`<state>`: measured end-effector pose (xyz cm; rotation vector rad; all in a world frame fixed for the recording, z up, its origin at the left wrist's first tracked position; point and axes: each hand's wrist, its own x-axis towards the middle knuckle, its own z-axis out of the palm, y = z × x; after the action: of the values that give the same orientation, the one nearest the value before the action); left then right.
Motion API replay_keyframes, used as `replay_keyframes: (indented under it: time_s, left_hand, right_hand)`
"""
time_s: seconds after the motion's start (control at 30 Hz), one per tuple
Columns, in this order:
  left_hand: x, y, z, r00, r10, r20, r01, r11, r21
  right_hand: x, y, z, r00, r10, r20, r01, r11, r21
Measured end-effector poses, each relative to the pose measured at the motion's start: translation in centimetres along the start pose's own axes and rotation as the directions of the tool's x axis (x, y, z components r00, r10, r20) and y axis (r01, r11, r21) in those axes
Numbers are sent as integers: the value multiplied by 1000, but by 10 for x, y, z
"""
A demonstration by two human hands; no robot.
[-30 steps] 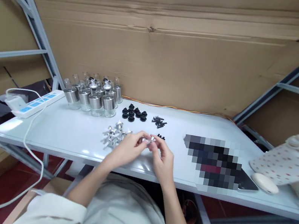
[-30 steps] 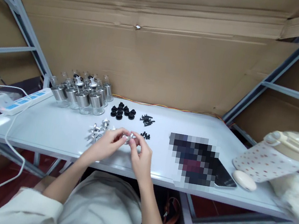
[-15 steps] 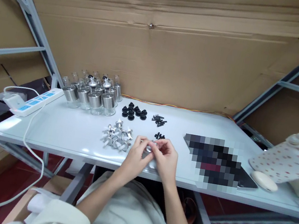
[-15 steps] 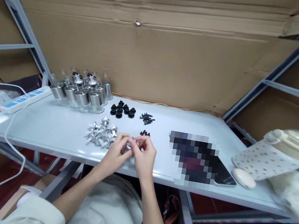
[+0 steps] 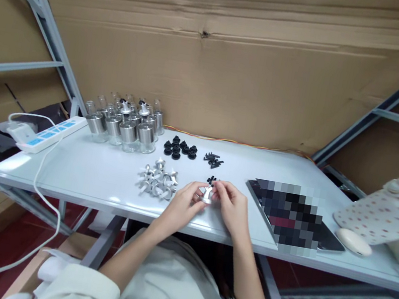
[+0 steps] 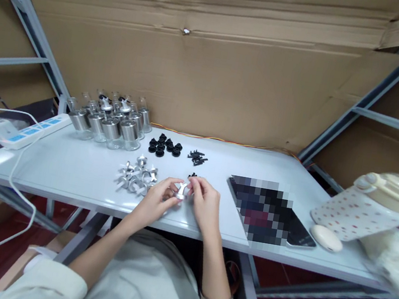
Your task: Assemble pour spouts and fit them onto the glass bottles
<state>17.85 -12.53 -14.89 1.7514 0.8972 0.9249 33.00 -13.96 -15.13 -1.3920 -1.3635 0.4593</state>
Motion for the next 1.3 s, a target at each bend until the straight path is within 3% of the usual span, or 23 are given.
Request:
replay_keyframes:
  time_s: [0.1,0.27,0.73,0.87,1.0,1.13,1.3]
  left_hand:
    - [-1,-2,0,999,-34,10,34,999,-40]
    - [-4,-2,-2,999,-39,-3,39,998,-55]
    - [-4,-8,-1,997,-25,-72,17,993,-118]
    - [-4,-10,-2,997,-24,-68,15,992,-125]
    - [-5,-10,-2,998,-31,-57,24,992,-121]
    - [-4,-6,-3,999,-28,-39,23,992,-123]
    - [-4,-3,-3,999,-35,-33,31,995,-99]
  right_hand:
    - [3,12,-5,985,-108,-134,66,956,-287]
    - [1,26,-2,988,-145,-47,93,819,-566]
    - [-1,19,1,997,-34,-67,-5,860,-510]
    - [-3,12,4,996,-28,-84,-7,923,-385]
    - [-6,2,6,988,-48,-146,41,998,-46]
    - [-9,-2,11,992,-23,-122,53,966,253]
    - [-11,-3,13,998,6,-66,20,921,390]
